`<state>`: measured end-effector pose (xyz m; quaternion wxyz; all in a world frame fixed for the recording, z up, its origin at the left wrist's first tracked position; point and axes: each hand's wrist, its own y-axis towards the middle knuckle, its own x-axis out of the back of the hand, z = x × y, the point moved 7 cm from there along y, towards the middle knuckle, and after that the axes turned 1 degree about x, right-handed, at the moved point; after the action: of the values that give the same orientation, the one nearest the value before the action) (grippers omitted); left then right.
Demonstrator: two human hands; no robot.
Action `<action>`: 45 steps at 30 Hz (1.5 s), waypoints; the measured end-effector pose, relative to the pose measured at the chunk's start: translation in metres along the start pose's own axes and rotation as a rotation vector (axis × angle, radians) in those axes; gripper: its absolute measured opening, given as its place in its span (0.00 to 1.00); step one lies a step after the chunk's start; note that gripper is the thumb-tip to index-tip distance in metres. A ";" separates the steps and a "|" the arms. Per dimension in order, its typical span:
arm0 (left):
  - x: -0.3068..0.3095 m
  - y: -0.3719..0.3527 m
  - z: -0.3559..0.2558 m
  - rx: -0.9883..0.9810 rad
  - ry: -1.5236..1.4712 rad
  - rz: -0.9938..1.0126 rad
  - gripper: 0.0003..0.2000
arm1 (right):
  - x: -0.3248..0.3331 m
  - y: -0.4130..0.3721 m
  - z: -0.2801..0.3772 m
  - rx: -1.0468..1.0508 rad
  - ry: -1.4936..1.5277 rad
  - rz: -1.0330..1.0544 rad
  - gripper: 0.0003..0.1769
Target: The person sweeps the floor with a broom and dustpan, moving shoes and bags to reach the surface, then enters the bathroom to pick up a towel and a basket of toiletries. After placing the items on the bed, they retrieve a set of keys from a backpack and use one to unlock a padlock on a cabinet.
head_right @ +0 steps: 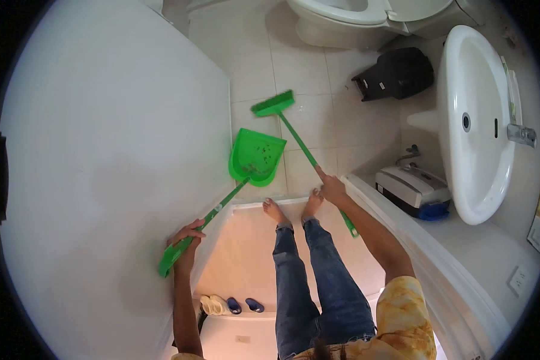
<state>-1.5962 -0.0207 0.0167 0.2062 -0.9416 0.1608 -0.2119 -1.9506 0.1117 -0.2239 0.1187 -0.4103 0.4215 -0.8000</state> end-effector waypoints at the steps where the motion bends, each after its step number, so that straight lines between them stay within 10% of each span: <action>1: -0.003 0.000 0.003 -0.022 -0.031 0.032 0.07 | 0.002 -0.027 -0.013 0.034 0.183 -0.042 0.41; 7: -0.047 0.006 0.006 -0.263 -0.002 0.193 0.03 | 0.028 -0.152 -0.075 -0.315 1.009 -0.239 0.32; 10: -0.074 0.012 0.013 -0.291 -0.002 0.195 0.03 | 0.001 -0.079 -0.112 -0.232 1.080 -0.385 0.21; 14: -0.105 0.026 0.002 -0.279 -0.004 0.123 0.04 | -0.095 -0.052 -0.032 -0.115 0.192 -0.744 0.24; 16: -0.107 0.026 -0.004 -0.239 0.008 0.152 0.05 | -0.100 -0.101 0.004 0.104 0.681 -0.511 0.32; 17: -0.105 0.025 -0.005 -0.272 -0.010 0.143 0.05 | -0.091 -0.145 0.025 0.014 1.309 0.051 0.35; 21: -0.093 0.021 -0.006 -0.341 -0.050 0.087 0.07 | -0.038 -0.249 0.003 -0.118 1.386 0.204 0.39; 25: -0.083 -0.019 -0.004 -0.297 -0.064 0.005 0.07 | -0.016 -0.236 -0.067 -0.291 1.299 -0.039 0.39; 33: -0.093 -0.196 0.029 -0.039 -0.274 -0.375 0.07 | 0.009 -0.105 -0.051 0.033 0.360 -0.251 0.36; 39: -0.100 -0.289 0.057 0.196 -0.431 -0.600 0.07 | -0.045 -0.008 0.094 0.128 0.111 -0.049 0.34; 45: -0.123 -0.345 0.062 0.328 -0.576 -0.816 0.07 | -0.095 -0.075 0.170 0.315 -0.053 0.162 0.30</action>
<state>-1.5986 0.3452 0.0824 0.2874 -0.9032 -0.3175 -0.0299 -1.7503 0.1108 -0.1664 0.2565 -0.3724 0.3191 -0.8329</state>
